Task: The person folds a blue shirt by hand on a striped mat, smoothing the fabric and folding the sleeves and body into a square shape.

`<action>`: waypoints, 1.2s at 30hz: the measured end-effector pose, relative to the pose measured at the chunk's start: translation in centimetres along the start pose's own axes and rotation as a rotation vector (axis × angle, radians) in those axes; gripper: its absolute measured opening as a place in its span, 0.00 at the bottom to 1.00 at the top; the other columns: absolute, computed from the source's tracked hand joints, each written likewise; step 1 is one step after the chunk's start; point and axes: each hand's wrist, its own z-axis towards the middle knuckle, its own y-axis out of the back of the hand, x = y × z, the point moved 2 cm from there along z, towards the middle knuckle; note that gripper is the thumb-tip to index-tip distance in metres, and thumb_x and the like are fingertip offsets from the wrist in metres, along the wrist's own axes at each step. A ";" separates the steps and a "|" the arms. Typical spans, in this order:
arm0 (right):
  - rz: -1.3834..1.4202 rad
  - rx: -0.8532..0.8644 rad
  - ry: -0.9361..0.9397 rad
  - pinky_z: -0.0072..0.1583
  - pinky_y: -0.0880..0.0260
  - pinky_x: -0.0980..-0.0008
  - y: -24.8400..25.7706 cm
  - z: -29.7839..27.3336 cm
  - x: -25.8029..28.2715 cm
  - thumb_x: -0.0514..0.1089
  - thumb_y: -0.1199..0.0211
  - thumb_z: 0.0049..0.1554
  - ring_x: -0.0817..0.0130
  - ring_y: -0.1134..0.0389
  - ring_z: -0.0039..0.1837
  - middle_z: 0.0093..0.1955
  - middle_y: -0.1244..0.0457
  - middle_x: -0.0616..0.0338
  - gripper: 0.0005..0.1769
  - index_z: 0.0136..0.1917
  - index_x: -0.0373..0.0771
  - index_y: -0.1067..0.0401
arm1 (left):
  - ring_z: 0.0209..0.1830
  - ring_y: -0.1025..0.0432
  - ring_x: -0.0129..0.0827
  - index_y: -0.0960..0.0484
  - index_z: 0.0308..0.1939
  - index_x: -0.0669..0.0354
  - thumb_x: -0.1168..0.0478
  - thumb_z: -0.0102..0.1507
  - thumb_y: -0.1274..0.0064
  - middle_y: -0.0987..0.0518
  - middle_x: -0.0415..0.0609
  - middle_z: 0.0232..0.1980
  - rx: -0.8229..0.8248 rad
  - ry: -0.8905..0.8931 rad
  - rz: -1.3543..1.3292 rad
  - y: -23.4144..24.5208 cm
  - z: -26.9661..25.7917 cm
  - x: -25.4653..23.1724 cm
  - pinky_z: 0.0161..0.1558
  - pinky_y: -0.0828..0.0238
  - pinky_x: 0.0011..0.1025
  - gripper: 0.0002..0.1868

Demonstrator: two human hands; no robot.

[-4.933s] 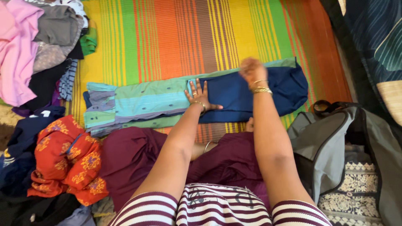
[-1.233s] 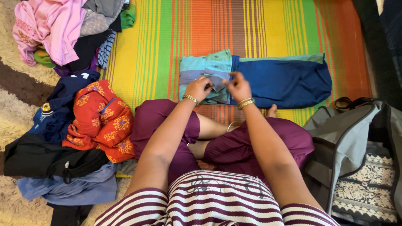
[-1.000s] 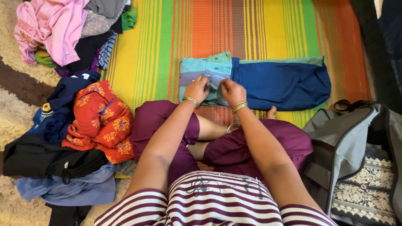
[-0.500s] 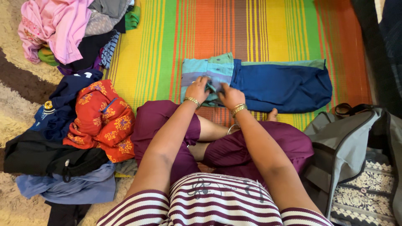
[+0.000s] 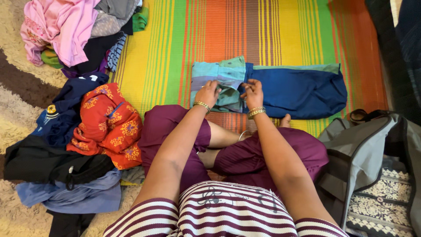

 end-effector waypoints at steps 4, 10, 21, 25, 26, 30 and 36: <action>-0.240 0.084 -0.100 0.35 0.31 0.71 0.5 0.4 -3.4 0.34 0.41 0.58 0.73 0.30 0.33 0.46 0.28 0.54 0.09 0.53 0.32 0.27 | 0.46 0.25 0.51 0.24 0.59 0.47 0.51 0.63 0.43 0.25 0.50 0.54 -0.055 -0.050 0.017 0.9 0.2 -0.8 0.42 0.26 0.48 0.21; -0.518 0.212 0.020 0.42 0.29 0.73 -1.2 -1.3 -1.4 0.39 0.29 0.58 0.74 0.30 0.36 0.44 0.28 0.48 0.22 0.64 0.34 0.27 | 0.44 0.24 0.49 0.18 0.45 0.47 0.53 0.60 0.40 0.25 0.48 0.53 -0.103 -0.161 -0.004 1.1 1.7 -0.7 0.43 0.25 0.45 0.11; 0.080 0.367 -0.084 0.41 0.32 0.75 -2.3 0.6 -3.9 0.33 0.28 0.53 0.78 0.38 0.42 0.65 0.38 0.53 0.45 0.77 0.36 0.48 | 0.42 0.24 0.50 0.23 0.42 0.55 0.54 0.65 0.43 0.21 0.49 0.45 -0.101 -0.137 -0.257 1.5 1.9 -1.5 0.41 0.27 0.43 0.11; -0.243 0.359 0.005 0.48 0.30 0.76 -1.3 1.3 -6.0 0.38 0.25 0.63 0.78 0.33 0.47 0.51 0.28 0.51 0.17 0.60 0.27 0.25 | 0.42 0.24 0.49 0.23 0.43 0.55 0.55 0.66 0.43 0.21 0.48 0.45 -0.133 -0.156 -0.276 1.8 2.1 -1.7 0.41 0.26 0.42 0.09; -0.243 0.359 0.004 0.48 0.30 0.76 -1.2 1.4 -5.8 0.38 0.25 0.63 0.78 0.33 0.47 0.51 0.28 0.51 0.17 0.60 0.27 0.25 | 0.42 0.24 0.49 0.23 0.43 0.55 0.55 0.66 0.43 0.21 0.48 0.45 -0.133 -0.155 -0.277 1.9 2.1 -1.8 0.41 0.26 0.42 0.09; -0.268 0.112 -0.152 0.41 0.32 0.69 -0.6 1.2 -3.7 0.37 0.37 0.60 0.69 0.32 0.38 0.43 0.29 0.53 0.14 0.59 0.31 0.29 | 0.41 0.24 0.46 0.21 0.42 0.54 0.57 0.64 0.41 0.21 0.45 0.45 -0.190 -0.187 -0.267 3.0 1.7 -2.5 0.40 0.27 0.40 0.08; 0.186 0.190 -0.323 0.44 0.29 0.69 -1.2 1.2 -2.4 0.38 0.51 0.59 0.69 0.24 0.45 0.51 0.29 0.55 0.20 0.65 0.38 0.37 | 0.37 0.24 0.43 0.19 0.39 0.51 0.56 0.61 0.39 0.21 0.43 0.45 -0.082 -0.175 -0.247 3.8 1.1 -3.0 0.38 0.26 0.40 0.07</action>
